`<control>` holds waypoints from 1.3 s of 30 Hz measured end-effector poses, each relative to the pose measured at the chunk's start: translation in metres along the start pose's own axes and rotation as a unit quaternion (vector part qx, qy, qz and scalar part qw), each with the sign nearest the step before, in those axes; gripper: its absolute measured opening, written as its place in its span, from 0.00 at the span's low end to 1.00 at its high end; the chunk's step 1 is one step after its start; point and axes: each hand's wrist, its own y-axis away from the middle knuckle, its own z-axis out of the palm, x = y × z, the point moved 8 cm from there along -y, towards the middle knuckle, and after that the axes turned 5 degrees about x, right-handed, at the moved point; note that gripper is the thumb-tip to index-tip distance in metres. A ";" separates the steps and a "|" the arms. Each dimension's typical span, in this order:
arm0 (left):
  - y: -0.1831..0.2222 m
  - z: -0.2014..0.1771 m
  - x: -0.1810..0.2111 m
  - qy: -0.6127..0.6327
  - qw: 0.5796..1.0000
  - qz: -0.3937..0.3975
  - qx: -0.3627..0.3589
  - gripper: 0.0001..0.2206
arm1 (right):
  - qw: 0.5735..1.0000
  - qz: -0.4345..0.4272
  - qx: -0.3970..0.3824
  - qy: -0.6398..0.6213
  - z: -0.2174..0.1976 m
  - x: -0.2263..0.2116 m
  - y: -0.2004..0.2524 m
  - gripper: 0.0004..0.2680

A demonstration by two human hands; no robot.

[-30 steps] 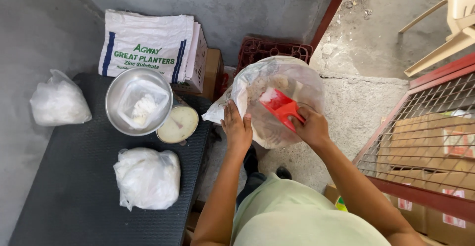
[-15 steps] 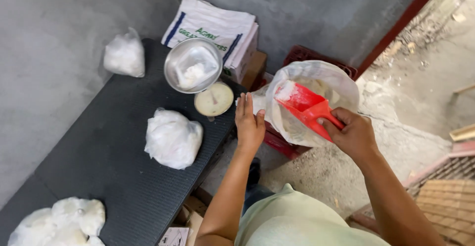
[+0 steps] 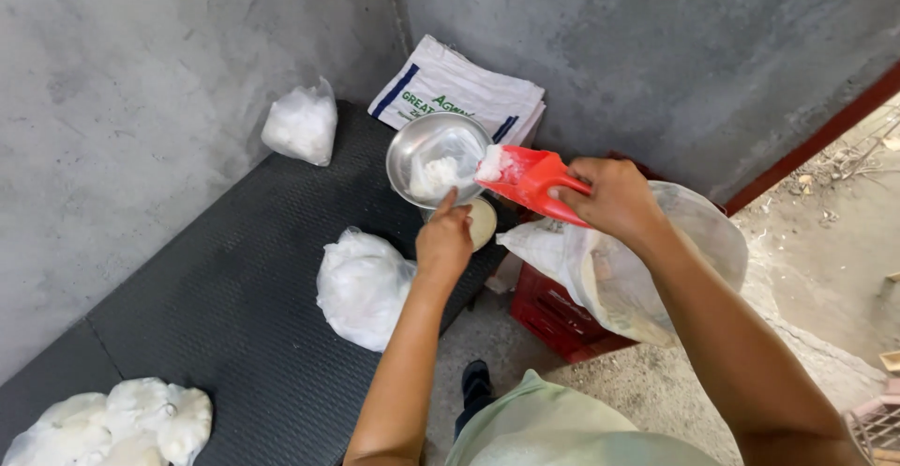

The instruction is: The recorder weighs white powder using a scale and a scoop, then transfers it into small plastic bags.

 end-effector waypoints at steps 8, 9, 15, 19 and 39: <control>-0.040 0.047 -0.008 -0.120 0.983 0.001 -0.137 0.12 | 0.976 -0.047 -0.113 0.183 0.069 -0.047 -0.091 0.12; -0.043 0.058 -0.016 -0.160 0.976 0.025 -0.148 0.13 | 0.958 -0.044 -0.160 0.236 0.081 -0.052 -0.097 0.10; -0.035 0.027 -0.003 -0.049 0.991 0.048 -0.113 0.15 | 0.885 -0.184 -0.177 0.388 0.140 -0.073 -0.106 0.03; -0.032 0.025 -0.008 -0.029 0.991 0.057 -0.119 0.17 | 0.894 -0.173 -0.164 0.381 0.119 -0.083 -0.105 0.02; 0.085 0.053 0.136 0.242 0.960 0.000 -0.142 0.15 | 0.902 0.327 0.134 -0.249 -0.041 0.101 0.169 0.07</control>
